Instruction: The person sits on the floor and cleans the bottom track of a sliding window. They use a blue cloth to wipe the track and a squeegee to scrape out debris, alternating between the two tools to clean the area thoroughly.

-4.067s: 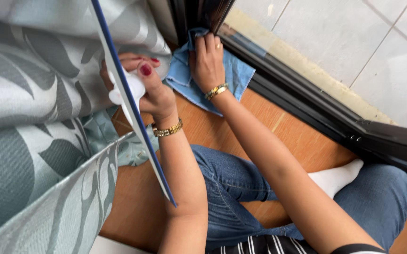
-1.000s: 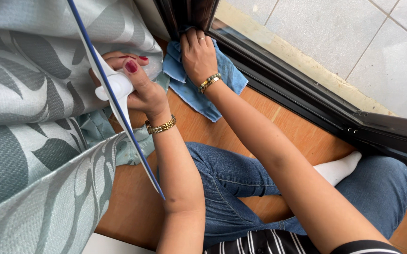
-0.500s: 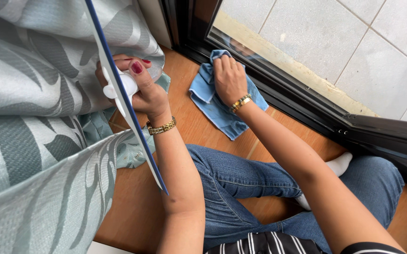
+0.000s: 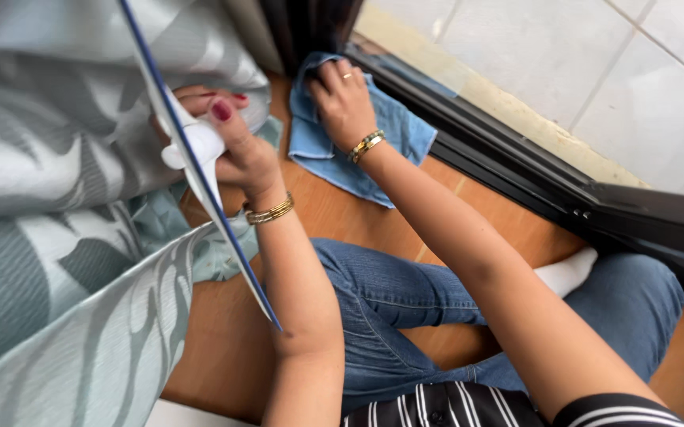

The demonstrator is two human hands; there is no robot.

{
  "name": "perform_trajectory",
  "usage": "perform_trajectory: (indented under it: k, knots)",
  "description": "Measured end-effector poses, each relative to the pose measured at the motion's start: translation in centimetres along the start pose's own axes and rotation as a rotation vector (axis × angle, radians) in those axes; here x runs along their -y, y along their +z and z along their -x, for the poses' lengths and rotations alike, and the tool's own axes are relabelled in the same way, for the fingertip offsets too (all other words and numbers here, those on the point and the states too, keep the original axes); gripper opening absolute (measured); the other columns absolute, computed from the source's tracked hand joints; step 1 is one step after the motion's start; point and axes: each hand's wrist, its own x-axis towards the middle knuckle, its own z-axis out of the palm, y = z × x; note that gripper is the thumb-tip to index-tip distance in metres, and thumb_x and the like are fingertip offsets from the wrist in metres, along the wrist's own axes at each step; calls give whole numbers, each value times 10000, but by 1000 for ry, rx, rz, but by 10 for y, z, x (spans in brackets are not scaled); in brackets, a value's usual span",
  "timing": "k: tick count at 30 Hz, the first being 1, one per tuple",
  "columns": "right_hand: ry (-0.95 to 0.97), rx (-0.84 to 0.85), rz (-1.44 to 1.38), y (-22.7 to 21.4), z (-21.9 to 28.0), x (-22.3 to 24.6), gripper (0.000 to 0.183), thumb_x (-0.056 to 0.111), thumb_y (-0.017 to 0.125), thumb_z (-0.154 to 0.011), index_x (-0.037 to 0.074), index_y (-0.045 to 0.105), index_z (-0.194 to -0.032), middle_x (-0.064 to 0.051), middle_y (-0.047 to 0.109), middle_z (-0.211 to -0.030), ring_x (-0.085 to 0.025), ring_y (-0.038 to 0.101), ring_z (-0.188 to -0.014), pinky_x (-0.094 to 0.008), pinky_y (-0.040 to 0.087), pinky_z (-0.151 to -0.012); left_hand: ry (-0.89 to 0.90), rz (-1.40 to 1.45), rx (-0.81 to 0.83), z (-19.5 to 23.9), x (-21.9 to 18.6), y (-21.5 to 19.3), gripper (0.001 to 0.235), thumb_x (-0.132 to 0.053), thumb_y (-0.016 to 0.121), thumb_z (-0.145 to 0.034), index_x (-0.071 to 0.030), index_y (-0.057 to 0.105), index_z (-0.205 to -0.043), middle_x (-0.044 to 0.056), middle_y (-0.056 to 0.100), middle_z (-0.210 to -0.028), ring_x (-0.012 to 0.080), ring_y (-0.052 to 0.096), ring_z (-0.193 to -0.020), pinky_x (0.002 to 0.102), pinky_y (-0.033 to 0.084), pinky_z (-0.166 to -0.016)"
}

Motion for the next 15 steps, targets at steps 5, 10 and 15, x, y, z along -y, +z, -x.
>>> perform_trajectory:
  k: [5, 10, 15]
  knots:
    - [-130, 58, 44, -31, 17, -15, 95, 129, 606, -1083, 116, 696, -1058, -69, 533, -950, -297, 590, -900, -388, 497, -763, 64, -76, 16, -1, -1, -5, 227, -142, 614, -1083, 16, 497, -969, 52, 555, -716, 173, 570, -654, 322, 521, -682]
    - [-123, 142, 91, -80, 82, -49, 142, 119, 565, -1120, 94, 705, -1130, -74, 543, -960, -300, 614, -919, -386, 508, -786, 69, -55, -1, -1, -3, -11, 208, -132, 625, -1081, -1, 493, -989, 47, 536, -738, 160, 587, -651, 321, 530, -680]
    - [-113, 258, 107, -134, 155, -87, 186, 94, 536, -1125, 86, 715, -1170, -86, 564, -968, -316, 627, -935, -406, 518, -814, 54, -34, -49, -8, -8, -8, 208, -122, 654, -1063, -1, 521, -958, 27, 534, -717, 148, 595, -592, 295, 535, -657]
